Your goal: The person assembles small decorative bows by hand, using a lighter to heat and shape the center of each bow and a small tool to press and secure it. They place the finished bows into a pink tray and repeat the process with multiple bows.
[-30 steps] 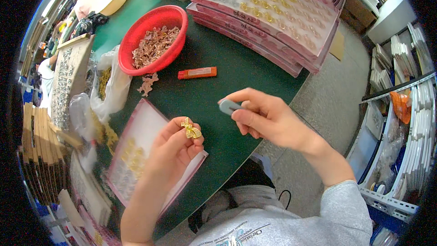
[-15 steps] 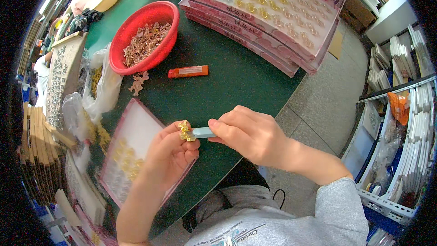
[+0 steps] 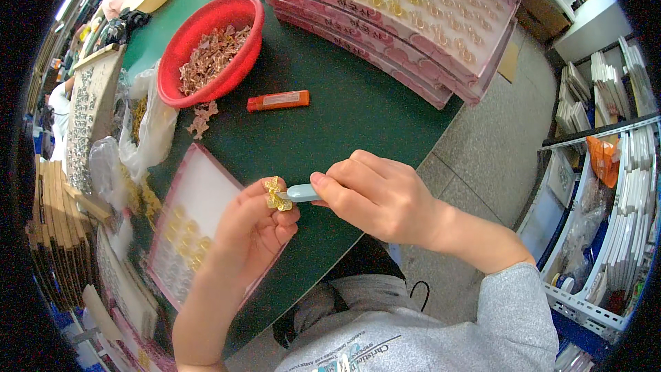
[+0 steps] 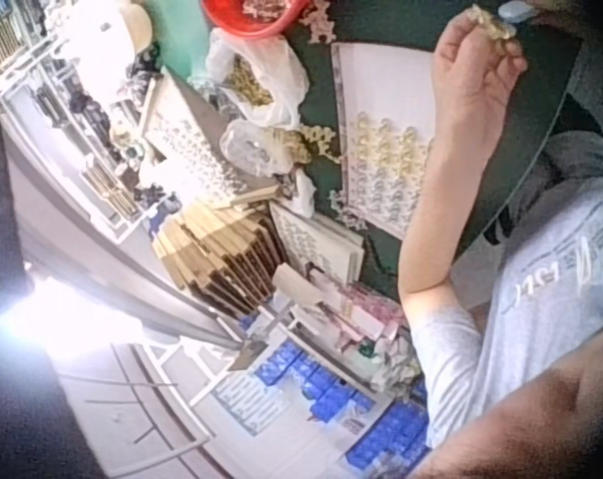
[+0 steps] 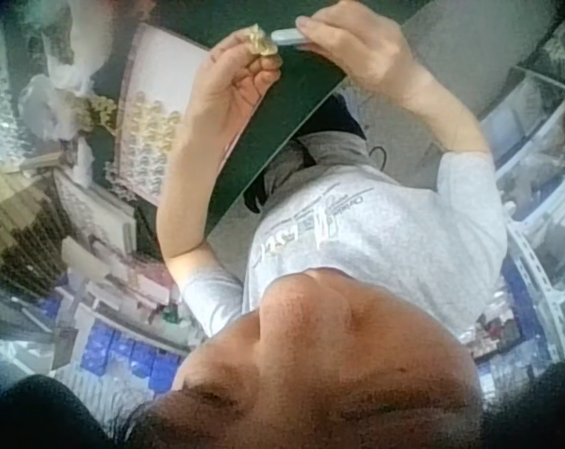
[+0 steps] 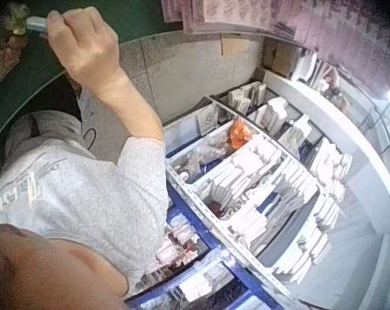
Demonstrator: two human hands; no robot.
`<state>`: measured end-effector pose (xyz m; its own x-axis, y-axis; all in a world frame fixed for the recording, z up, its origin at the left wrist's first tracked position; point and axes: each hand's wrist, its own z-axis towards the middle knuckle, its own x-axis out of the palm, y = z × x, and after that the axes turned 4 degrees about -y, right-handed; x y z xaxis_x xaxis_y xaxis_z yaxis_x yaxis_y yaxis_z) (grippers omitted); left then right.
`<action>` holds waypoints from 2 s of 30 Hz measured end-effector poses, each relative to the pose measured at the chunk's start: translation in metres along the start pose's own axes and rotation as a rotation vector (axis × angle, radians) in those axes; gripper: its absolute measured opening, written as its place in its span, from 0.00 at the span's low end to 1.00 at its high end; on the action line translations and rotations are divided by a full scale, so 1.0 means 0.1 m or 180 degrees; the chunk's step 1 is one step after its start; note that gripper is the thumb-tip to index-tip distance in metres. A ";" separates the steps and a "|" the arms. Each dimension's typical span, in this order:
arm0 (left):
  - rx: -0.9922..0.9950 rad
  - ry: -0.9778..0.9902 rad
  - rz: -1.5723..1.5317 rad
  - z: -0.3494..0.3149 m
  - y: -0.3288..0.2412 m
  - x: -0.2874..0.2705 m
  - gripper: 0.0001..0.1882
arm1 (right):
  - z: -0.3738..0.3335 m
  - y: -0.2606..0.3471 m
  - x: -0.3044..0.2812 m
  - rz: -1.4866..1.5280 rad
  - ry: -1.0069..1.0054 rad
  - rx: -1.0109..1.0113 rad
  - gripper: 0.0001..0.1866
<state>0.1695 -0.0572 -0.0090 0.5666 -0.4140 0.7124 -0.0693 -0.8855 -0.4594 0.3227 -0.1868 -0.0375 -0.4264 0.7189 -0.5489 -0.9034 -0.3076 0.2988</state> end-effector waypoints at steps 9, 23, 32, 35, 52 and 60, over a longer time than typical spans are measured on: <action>0.0059 0.0069 0.0023 -0.01 0.03 0.03 0.07 | 0.04 0.00 -0.05 -0.0189 0.0211 0.0037 0.16; 0.0669 -0.0030 0.0224 -0.03 0.08 0.05 0.07 | 0.08 -0.01 -0.13 0.0494 -0.0342 0.0772 0.18; 0.0849 -0.0144 0.0367 -0.07 0.05 0.05 0.06 | 0.11 0.04 -0.05 0.0447 -0.0126 0.0531 0.20; 0.0791 -0.0156 0.0367 -0.03 0.06 0.04 0.06 | 0.08 0.03 -0.05 0.0399 -0.0128 0.0497 0.20; 0.1294 -0.0522 0.0571 -0.17 -0.04 0.01 0.05 | 0.41 -0.23 0.06 -0.0192 0.0285 0.0697 0.15; 0.2322 -0.0772 0.0929 -0.42 -0.15 -0.34 0.05 | 0.87 0.32 0.52 0.3804 0.1292 0.3031 0.10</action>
<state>0.1169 -0.0387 -0.0041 0.7758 -0.4755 0.4148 0.2623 -0.3549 -0.8974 0.2758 -0.1049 0.0112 -0.9665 0.1021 0.2355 0.2414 0.0491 0.9692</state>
